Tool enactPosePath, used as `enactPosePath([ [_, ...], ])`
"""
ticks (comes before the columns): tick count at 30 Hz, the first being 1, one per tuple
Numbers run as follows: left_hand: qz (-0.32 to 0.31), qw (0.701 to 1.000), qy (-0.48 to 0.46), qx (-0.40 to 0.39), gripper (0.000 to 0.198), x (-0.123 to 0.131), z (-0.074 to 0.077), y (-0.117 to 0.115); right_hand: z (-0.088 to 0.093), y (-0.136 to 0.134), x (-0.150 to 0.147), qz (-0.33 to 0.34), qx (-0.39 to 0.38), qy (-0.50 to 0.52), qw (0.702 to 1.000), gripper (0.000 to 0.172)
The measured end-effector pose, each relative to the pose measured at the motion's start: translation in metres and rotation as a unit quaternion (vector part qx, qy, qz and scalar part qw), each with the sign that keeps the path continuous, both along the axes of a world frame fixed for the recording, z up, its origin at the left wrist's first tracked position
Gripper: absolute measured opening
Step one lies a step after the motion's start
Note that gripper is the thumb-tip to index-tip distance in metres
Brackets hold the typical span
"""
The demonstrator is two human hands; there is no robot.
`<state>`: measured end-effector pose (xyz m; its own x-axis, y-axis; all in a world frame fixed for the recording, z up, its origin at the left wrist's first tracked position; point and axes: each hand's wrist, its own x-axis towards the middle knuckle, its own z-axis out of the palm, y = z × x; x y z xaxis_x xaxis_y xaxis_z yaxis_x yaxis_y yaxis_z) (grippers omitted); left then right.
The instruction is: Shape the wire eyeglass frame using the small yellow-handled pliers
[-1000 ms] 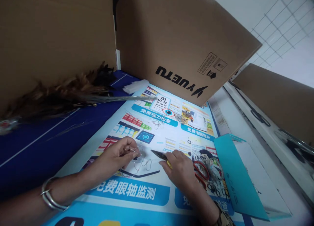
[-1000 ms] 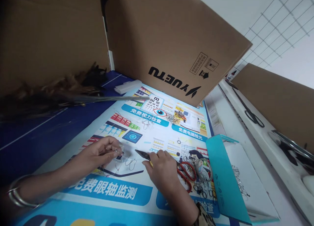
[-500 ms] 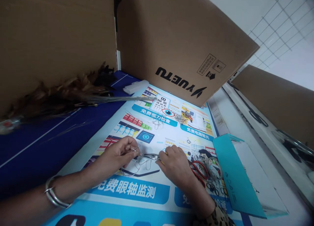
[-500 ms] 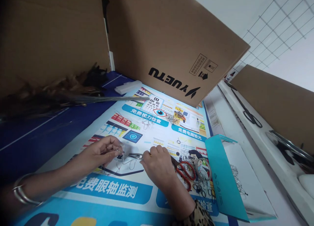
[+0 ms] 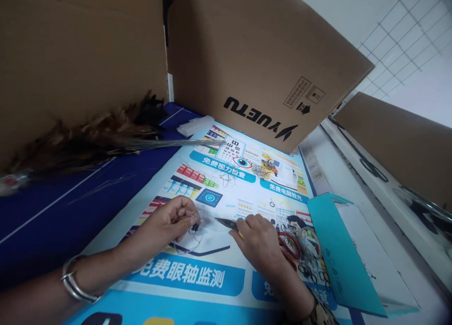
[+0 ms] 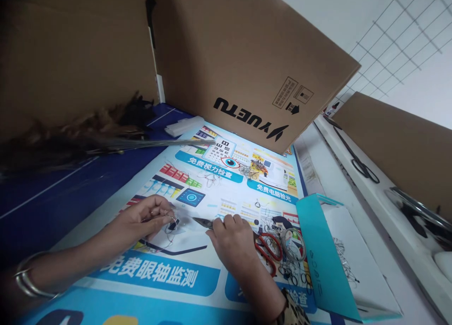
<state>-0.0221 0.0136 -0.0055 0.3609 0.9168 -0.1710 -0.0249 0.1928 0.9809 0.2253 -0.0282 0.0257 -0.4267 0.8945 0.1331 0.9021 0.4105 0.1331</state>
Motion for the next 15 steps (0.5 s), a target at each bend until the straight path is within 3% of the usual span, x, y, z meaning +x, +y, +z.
enactPosePath([
  [15,0.032,0.999,-0.008,0.016,0.019,-0.003,-0.002,0.000,0.000,-0.013,-0.006,-0.016,0.024,0.016,0.999,0.016],
])
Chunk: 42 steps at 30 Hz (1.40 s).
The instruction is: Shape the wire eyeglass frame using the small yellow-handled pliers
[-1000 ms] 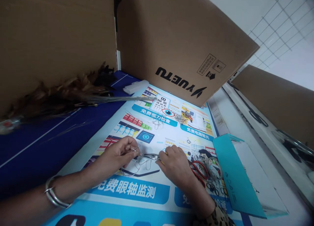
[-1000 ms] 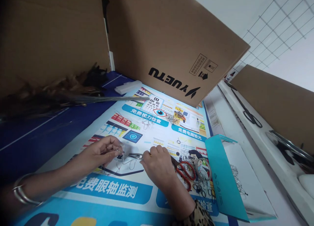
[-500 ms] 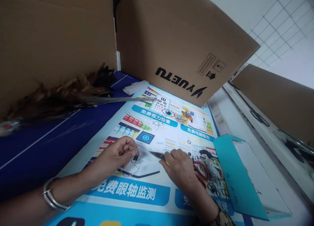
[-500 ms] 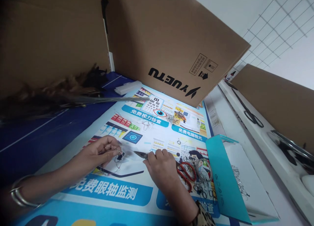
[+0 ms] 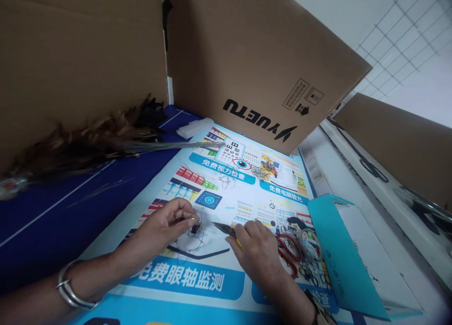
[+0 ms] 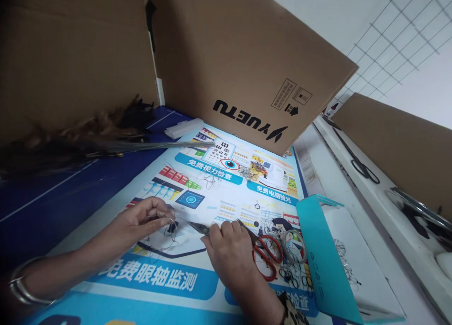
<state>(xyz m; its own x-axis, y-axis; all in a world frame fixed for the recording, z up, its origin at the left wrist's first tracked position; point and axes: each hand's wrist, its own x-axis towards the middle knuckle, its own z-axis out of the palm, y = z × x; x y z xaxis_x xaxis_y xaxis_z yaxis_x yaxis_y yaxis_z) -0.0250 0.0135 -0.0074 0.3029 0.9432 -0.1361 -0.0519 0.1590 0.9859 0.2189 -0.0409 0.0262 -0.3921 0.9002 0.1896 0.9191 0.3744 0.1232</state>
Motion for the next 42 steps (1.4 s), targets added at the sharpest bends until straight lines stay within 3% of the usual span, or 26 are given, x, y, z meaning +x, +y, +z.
enactPosePath([
  [7,-0.024,1.000,0.011,-0.007,0.021,0.001,0.007,-0.001,-0.003,-0.004,-0.004,-0.005,-0.009,0.006,1.000,0.017],
  [21,-0.036,0.999,0.002,-0.010,0.018,0.000,0.002,0.001,-0.001,-0.004,-0.006,0.000,0.009,0.022,1.000,0.015],
  [25,-0.041,0.999,-0.007,-0.016,0.018,0.000,0.004,0.003,0.005,-0.002,-0.002,-0.009,-0.059,0.083,0.995,0.016],
  [30,-0.065,0.998,-0.021,-0.005,0.018,0.001,0.001,0.002,0.013,0.005,0.009,-0.027,-0.177,0.196,0.964,0.016],
  [33,-0.090,0.996,-0.015,0.000,0.017,0.001,0.000,0.000,0.018,0.008,0.012,-0.028,-0.219,0.208,0.953,0.011],
  [38,-0.149,0.989,-0.005,0.010,0.015,-0.001,-0.001,-0.002,0.022,0.011,0.008,-0.015,-0.270,0.195,0.943,0.020],
  [42,-0.160,0.987,-0.006,0.021,0.011,-0.001,-0.001,-0.002,0.021,0.010,0.006,-0.009,-0.284,0.203,0.937,0.020],
])
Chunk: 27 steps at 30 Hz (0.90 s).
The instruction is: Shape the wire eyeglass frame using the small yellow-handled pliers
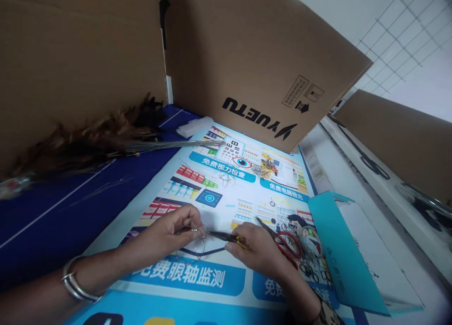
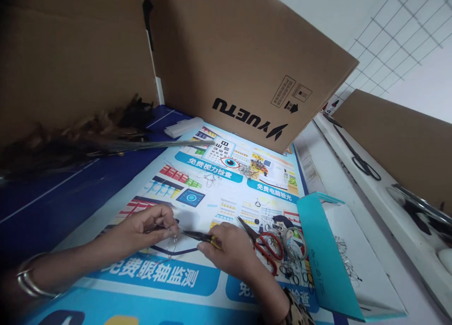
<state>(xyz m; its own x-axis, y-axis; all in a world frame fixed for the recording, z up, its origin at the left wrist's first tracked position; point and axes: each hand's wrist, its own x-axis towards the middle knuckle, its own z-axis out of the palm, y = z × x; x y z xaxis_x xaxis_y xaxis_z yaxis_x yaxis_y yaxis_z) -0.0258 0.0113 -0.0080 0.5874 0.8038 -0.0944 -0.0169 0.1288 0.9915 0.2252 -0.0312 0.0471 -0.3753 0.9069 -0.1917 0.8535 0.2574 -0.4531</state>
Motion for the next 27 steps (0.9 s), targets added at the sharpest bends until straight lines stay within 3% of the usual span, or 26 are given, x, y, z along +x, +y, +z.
enactPosePath([
  [10,-0.001,1.000,0.026,-0.002,0.009,0.002,0.003,-0.001,-0.001,0.001,-0.003,0.005,0.000,-0.006,1.000,0.018],
  [17,0.025,0.998,0.047,0.014,0.010,0.003,0.005,0.000,-0.011,0.000,-0.004,-0.007,0.020,-0.015,1.000,0.022],
  [27,0.077,0.997,0.023,-0.022,0.014,0.004,0.005,-0.001,-0.026,-0.004,-0.010,-0.090,0.061,0.115,0.987,0.020],
])
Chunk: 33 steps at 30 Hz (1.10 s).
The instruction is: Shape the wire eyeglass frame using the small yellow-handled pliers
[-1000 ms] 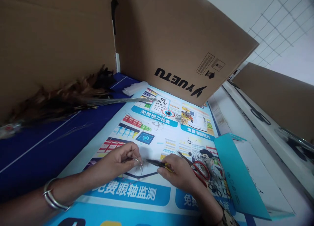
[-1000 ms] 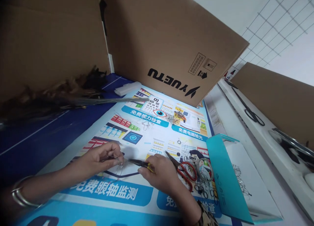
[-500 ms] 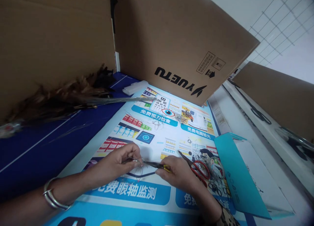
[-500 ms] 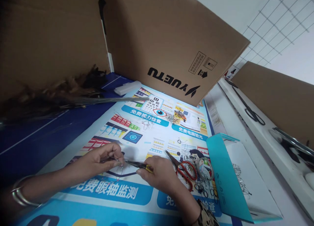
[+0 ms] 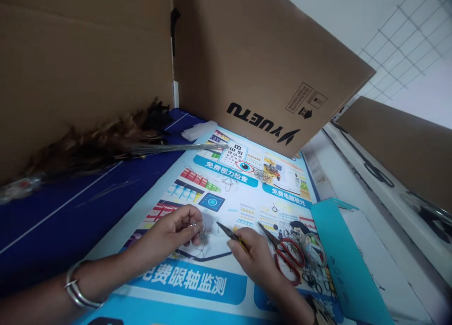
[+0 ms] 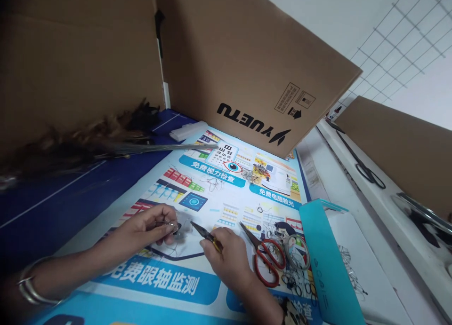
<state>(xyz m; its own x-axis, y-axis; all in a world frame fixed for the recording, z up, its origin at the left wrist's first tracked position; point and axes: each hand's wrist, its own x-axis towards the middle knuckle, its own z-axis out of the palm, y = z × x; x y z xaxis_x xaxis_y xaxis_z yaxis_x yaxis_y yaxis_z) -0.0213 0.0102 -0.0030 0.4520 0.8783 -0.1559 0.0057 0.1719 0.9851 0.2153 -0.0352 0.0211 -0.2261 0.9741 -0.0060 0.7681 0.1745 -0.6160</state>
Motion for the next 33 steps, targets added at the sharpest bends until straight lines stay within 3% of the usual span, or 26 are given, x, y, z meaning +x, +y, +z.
enactPosePath([
  [14,0.046,0.997,-0.029,-0.057,0.021,0.0050,0.0079,0.0004,-0.0093,-0.0055,-0.0057,-0.026,0.020,0.002,0.999,0.019],
  [33,0.078,0.996,-0.019,-0.036,0.023,0.0082,0.0056,-0.0008,-0.0098,-0.0040,-0.0032,-0.029,0.021,0.026,0.999,0.021],
])
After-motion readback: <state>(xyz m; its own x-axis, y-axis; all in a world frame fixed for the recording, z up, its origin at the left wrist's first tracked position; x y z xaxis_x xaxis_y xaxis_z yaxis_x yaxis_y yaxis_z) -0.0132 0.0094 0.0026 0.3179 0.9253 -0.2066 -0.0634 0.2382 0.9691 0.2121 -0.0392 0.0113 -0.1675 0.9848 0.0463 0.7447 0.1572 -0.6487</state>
